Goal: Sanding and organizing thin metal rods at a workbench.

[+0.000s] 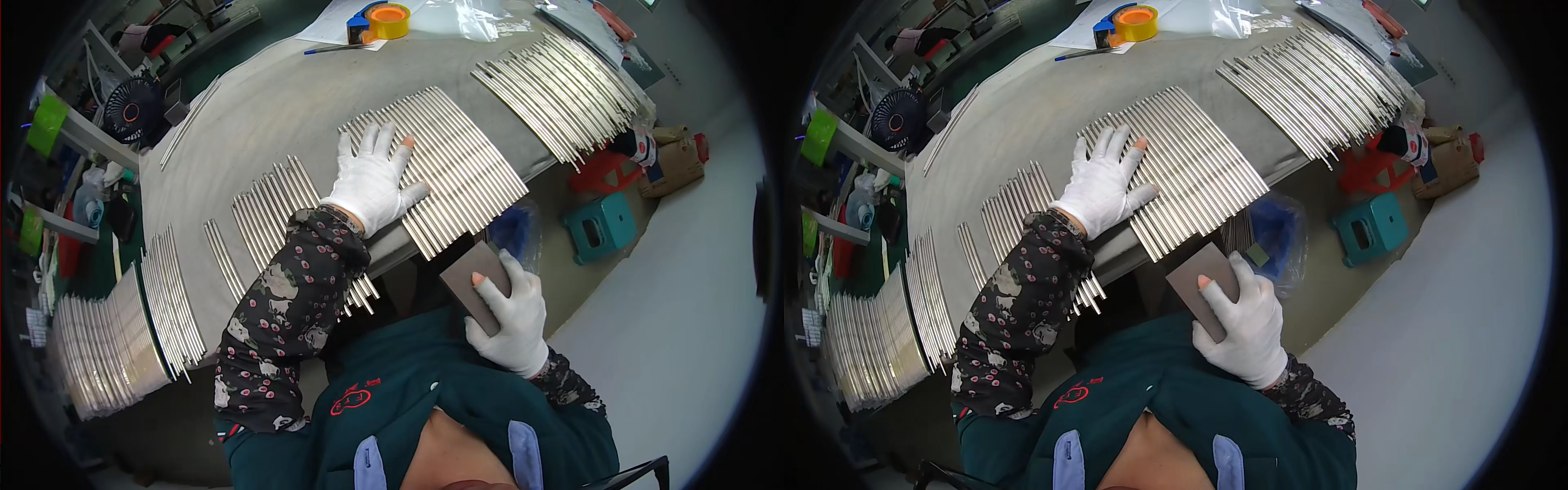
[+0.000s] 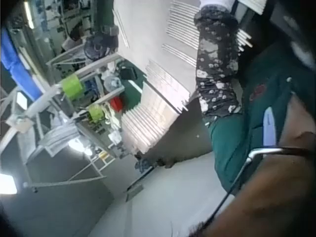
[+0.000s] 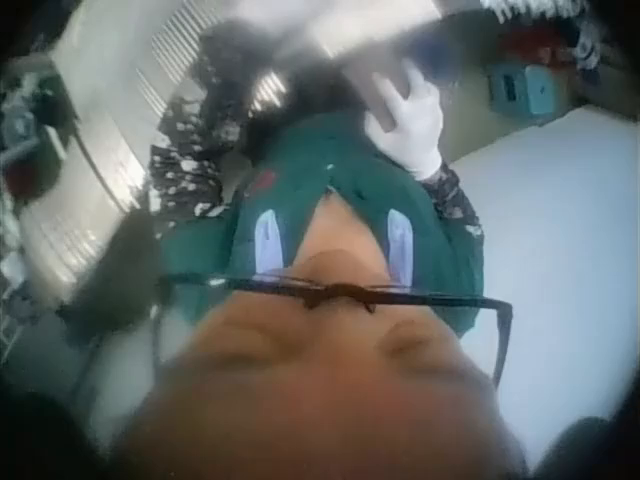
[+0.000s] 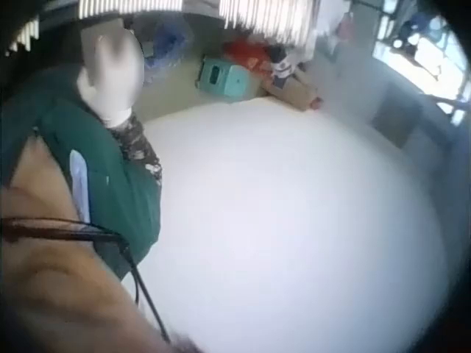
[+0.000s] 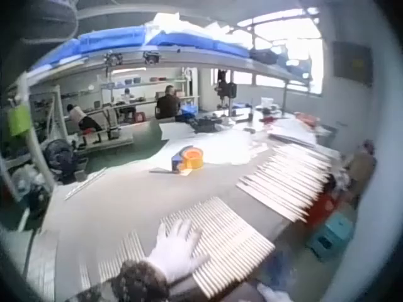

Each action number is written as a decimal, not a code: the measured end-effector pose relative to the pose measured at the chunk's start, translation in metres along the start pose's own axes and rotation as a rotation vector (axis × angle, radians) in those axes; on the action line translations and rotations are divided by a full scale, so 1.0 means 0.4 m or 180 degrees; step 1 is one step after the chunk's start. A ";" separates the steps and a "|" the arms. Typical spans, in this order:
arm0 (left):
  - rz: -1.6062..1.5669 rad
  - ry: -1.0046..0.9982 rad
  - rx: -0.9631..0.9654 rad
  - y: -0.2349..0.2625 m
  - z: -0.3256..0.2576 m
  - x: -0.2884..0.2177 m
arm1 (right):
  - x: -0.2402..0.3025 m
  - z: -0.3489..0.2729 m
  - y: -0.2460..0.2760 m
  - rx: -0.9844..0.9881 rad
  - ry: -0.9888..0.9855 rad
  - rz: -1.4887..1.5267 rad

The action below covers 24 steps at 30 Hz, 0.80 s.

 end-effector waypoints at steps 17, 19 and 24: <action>0.0075 -0.0452 -0.1221 0.058 -0.036 -0.017 | -0.020 0.021 0.049 -0.0326 -0.0196 0.0068; -0.0492 -0.0909 -0.1039 0.103 -0.026 -0.053 | -0.042 0.014 0.053 -0.0369 -0.0284 -0.0048; -0.1346 -0.2115 -0.0583 0.093 -0.061 -0.137 | -0.053 0.007 0.061 -0.0467 -0.0316 -0.0022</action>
Point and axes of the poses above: each hand's wrist, its own z-axis towards the middle knuckle, its own y-axis out of the back of the hand, x = y × z, the point moved 10 cm from there along z, towards the middle knuckle
